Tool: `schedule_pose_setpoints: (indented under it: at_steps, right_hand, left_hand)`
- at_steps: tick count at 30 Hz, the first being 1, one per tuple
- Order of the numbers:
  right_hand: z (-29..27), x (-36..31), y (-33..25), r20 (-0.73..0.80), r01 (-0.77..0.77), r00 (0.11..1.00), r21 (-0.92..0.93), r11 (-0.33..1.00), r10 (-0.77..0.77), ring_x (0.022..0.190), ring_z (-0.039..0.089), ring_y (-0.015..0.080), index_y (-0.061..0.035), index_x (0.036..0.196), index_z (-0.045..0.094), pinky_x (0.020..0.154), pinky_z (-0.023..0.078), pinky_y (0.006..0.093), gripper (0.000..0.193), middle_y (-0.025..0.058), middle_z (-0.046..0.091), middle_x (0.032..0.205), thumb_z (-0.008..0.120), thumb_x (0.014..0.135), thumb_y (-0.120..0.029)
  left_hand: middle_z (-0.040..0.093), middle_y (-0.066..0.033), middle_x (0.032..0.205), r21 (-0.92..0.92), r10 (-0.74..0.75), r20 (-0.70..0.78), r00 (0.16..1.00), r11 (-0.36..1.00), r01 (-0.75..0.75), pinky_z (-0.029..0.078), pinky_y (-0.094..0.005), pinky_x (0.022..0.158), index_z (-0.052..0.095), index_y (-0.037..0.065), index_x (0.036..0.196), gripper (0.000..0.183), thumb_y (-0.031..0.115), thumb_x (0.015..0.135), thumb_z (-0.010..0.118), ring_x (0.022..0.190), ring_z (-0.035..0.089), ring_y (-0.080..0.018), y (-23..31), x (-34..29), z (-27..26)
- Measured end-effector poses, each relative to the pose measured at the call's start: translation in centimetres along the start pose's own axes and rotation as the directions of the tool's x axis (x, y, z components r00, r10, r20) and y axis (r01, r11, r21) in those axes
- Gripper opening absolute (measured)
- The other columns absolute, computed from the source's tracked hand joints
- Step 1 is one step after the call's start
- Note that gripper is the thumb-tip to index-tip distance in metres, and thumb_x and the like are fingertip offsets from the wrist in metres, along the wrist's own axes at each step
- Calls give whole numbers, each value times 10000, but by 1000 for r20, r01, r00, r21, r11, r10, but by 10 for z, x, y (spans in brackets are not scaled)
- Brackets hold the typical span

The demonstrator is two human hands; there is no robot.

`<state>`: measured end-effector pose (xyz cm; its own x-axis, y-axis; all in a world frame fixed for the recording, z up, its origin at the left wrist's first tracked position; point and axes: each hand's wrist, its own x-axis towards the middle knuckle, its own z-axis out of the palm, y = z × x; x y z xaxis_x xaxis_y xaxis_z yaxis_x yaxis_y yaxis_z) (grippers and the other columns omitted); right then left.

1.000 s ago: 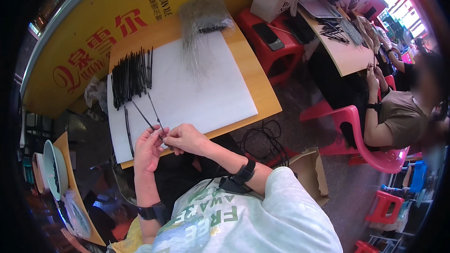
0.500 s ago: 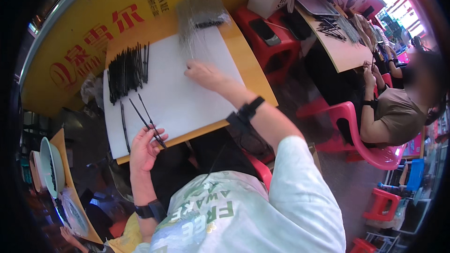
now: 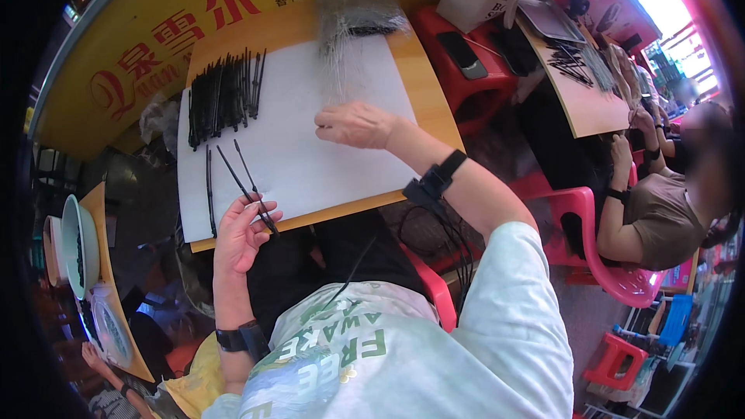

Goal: The recorder is assembling small plastic and wire components, possibly for pens or electronics, at a workstation.

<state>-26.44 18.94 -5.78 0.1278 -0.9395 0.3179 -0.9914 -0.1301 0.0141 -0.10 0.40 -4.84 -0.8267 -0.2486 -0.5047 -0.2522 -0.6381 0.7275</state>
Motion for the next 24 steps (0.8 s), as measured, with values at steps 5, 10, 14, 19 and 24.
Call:
schedule_pose_setpoints:
  at_steps: [5, 10, 14, 19, 24]
  right_hand:
    - [-8, -3, -37, -117, 35, 993, 87, 996, -25, 826, 581, 218, -49, 970, 569, 662, 516, 324, 230, 69, 531, 942, 562, 740, -51]
    - [-22, 2, -76, -416, -294, 656, 627, 722, 629, 746, 643, 186, -13, 963, 594, 639, 519, 256, 159, 92, 623, 878, 620, 808, 7]
    - [-4, 0, -74, -161, -350, 316, 896, 273, 935, 660, 642, 112, 35, 932, 590, 635, 513, 227, 88, 69, 645, 757, 599, 863, -18]
    - [3, -5, -82, -6, -289, 235, 954, 76, 972, 708, 631, 104, 5, 950, 589, 650, 491, 206, 83, 57, 641, 829, 559, 899, -54]
    - [-1, 9, -101, 317, -14, 199, 947, -321, 927, 741, 653, 148, -1, 965, 574, 664, 526, 234, 143, 80, 640, 843, 580, 911, -134]
  left_hand:
    - [627, -153, 1005, -20, 1, 5, 1000, 1000, -1, 586, -250, 560, 500, 38, 1117, 195, 84, 928, 509, 915, 664, -272, -2, -2, 3]
    - [610, -120, 907, -2, 24, -7, 1000, 1000, -24, 599, -291, 645, 492, 26, 1129, 199, 87, 941, 490, 905, 665, -278, -2, 2, 2]
    - [593, -98, 865, 67, 20, 43, 999, 997, -23, 594, -297, 661, 473, 21, 1150, 213, 111, 956, 475, 884, 668, -261, 1, 4, 7]
    - [593, -95, 837, 191, -53, 73, 996, 981, 39, 591, -298, 638, 443, 74, 1182, 224, 172, 980, 444, 841, 675, -247, 12, -6, 20]
    - [594, -97, 829, 140, -82, 126, 989, 988, 64, 590, -291, 632, 429, 81, 1184, 217, 178, 990, 422, 814, 679, -258, 13, -11, 25]
